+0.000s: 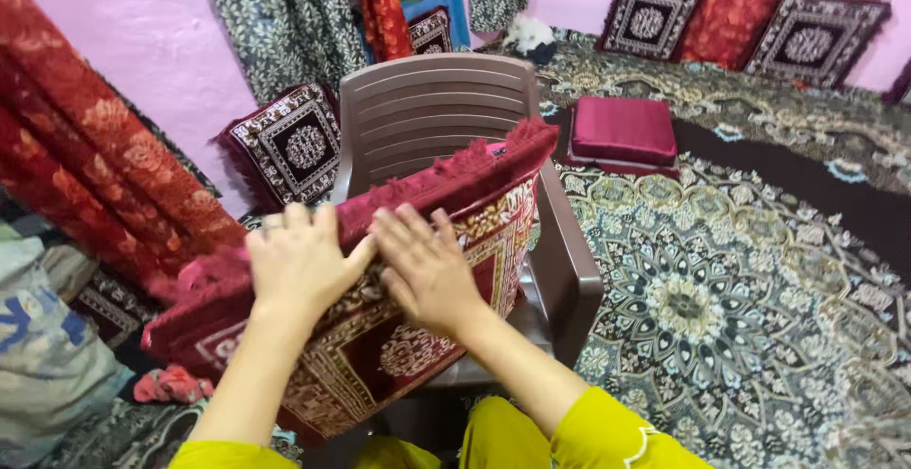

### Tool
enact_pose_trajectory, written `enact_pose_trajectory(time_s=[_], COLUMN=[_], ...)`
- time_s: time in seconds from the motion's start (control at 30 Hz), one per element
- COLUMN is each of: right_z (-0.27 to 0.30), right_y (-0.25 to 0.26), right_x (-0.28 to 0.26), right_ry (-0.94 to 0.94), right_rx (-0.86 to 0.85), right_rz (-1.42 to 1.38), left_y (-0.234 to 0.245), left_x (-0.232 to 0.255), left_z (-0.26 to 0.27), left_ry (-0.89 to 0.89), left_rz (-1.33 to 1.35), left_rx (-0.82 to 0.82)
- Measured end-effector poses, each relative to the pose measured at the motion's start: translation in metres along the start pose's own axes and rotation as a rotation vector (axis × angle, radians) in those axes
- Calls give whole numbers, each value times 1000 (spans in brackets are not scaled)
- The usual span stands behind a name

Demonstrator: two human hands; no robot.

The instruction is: The person smooths a magenta cushion on a plastic chair, then flips it to reveal a patterned side and continues to pat and adjust it. The cushion is handled by hand throughout the clip.

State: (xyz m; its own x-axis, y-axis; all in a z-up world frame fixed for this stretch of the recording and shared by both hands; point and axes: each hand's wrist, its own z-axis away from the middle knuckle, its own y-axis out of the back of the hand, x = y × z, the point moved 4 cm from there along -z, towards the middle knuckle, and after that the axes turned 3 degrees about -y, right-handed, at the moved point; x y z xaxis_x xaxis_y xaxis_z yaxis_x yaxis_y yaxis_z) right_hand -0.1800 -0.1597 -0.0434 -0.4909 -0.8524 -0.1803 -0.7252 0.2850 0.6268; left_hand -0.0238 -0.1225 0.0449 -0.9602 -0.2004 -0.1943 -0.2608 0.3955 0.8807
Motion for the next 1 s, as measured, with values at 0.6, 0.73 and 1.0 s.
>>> enact_pose_trajectory(time_s=[0.6, 0.73, 1.0], right_z=[23, 59, 63], right_y=[-36, -69, -66], right_x=[114, 162, 157], right_ry=[-379, -718, -729], right_rx=[367, 662, 599], right_rz=[-60, -427, -337], left_y=[-9, -12, -20], left_x=[-2, -2, -8], left_z=[-13, -12, -19], left_ry=[-142, -149, -174], left_rz=[127, 116, 95], left_rx=[1, 26, 73])
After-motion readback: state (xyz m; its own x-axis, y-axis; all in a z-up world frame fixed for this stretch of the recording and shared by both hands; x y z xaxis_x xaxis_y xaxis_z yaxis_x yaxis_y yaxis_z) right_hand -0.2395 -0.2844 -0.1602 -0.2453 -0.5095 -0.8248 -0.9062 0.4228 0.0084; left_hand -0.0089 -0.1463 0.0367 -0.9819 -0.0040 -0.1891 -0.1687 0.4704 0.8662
